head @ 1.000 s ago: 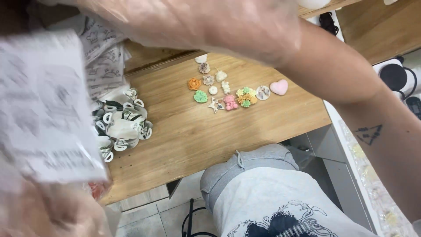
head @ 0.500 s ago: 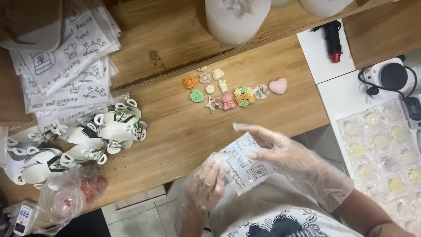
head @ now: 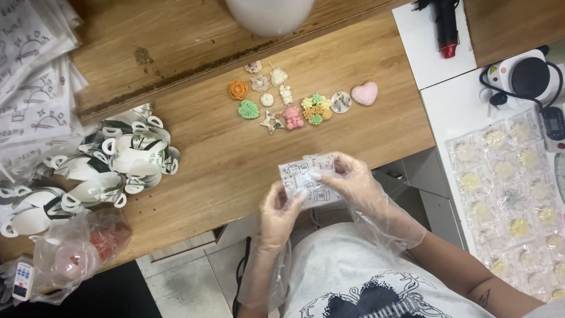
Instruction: The person places flower-shaped and heart-shaped candles into small plastic bags, then arranges the bags on a white tray and places additional candles onto a wooden surface.
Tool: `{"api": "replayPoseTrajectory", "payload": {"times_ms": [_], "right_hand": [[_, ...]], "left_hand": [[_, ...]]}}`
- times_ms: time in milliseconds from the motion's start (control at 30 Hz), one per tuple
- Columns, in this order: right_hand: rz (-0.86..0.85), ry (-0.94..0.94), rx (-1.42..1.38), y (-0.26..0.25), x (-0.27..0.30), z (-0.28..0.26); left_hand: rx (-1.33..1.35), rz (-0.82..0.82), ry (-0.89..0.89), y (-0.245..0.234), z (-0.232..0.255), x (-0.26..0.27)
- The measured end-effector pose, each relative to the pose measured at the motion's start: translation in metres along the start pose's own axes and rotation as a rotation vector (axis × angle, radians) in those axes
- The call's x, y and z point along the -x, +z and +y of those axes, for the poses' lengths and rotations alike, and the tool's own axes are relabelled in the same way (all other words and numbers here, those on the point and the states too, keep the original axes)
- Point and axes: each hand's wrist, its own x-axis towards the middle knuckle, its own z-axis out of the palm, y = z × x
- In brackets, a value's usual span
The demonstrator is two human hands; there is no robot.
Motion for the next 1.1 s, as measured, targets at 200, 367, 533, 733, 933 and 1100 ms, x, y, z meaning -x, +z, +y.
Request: {"api": "replayPoseTrajectory", "payload": {"times_ms": [200,367,533,733,933,1100], "right_hand": [[-0.048,0.031,-0.020,-0.007,-0.008,-0.020],[-0.168,-0.234,-0.007,-0.031,-0.013,-0.018],[-0.034,-1.151,0.794,-0.036,0.005,-0.037],[-0.091,-1.388,1.034,-0.020,0.020,-0.050],[-0.048,-1.273,0.910,-0.029,0.024,-0.042],[-0.070,-1.213,0.951,-0.015,0.010,-0.077]], "left_hand": [[-0.203,0.154,0.076,0.010,0.001,0.001],[-0.361,0.200,0.408,0.031,0.036,0.011],[0.093,0.208,0.228,0.046,0.033,0.007],[0.285,0.064,0.140,0.070,0.029,0.011],[-0.080,0.138,0.129,0.067,0.052,0.002],[-0.502,0.051,0.180,0.070,0.084,0.015]]}}
